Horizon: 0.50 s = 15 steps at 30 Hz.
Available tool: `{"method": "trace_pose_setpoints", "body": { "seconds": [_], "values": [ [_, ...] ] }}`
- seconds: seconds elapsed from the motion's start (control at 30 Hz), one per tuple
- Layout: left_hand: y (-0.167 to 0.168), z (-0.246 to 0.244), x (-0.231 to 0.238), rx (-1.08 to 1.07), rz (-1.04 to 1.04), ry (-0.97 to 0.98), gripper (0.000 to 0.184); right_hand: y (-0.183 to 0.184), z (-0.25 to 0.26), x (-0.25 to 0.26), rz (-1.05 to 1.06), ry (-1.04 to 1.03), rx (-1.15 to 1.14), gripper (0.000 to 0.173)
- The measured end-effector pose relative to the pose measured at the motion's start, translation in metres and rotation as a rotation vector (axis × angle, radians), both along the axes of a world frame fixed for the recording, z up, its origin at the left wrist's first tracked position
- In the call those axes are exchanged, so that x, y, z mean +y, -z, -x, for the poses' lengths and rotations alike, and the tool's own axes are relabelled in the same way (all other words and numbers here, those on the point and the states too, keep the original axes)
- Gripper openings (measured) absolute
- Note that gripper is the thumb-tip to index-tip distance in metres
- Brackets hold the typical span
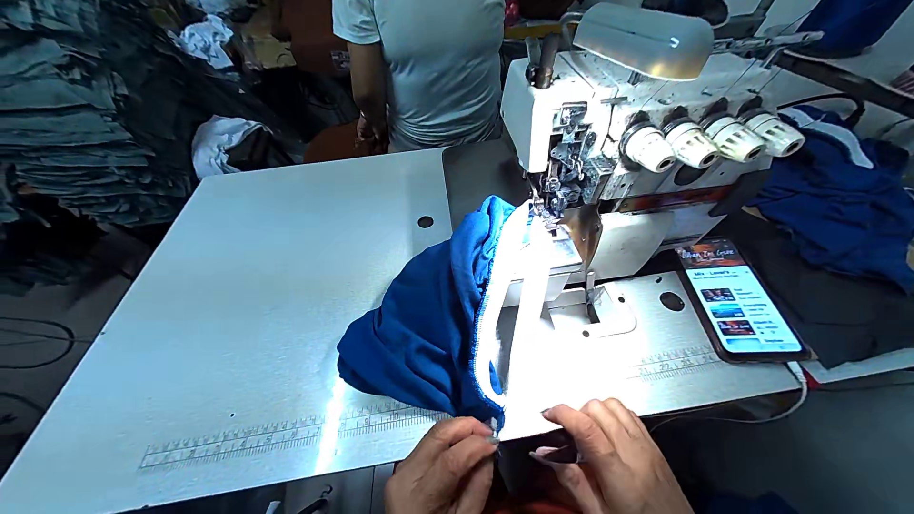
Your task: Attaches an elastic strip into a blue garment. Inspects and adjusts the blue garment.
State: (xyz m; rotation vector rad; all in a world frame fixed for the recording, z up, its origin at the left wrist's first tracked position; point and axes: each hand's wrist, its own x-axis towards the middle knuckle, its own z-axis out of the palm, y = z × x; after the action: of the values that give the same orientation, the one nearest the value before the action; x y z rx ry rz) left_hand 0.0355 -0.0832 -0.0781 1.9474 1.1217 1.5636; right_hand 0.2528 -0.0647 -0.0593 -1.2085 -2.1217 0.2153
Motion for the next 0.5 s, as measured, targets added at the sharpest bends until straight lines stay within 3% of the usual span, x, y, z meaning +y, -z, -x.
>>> {"method": "trace_pose_setpoints", "body": {
  "seconds": [0.1, 0.2, 0.23, 0.37, 0.5],
  "values": [
    [0.001, -0.001, 0.0, 0.006, -0.001, -0.025, 0.008, 0.002, 0.004, 0.004, -0.119, 0.016, -0.069, 0.022],
    [-0.001, -0.003, 0.001, 0.043, -0.009, -0.059, 0.007, 0.0, 0.012, 0.006, -0.135, 0.071, -0.109, 0.051],
    [-0.002, -0.003, 0.001, 0.054, -0.011, -0.07, 0.006, 0.0, 0.014, 0.007, -0.122, 0.065, -0.114, 0.053],
    [-0.005, -0.001, 0.001, 0.075, -0.014, -0.107, 0.005, -0.002, 0.015, 0.007, -0.135, 0.038, -0.116, 0.025],
    [-0.007, -0.001, -0.001, 0.09, -0.016, -0.123, 0.005, -0.001, 0.015, 0.008, -0.179, 0.009, -0.119, 0.022]
  ]
}}
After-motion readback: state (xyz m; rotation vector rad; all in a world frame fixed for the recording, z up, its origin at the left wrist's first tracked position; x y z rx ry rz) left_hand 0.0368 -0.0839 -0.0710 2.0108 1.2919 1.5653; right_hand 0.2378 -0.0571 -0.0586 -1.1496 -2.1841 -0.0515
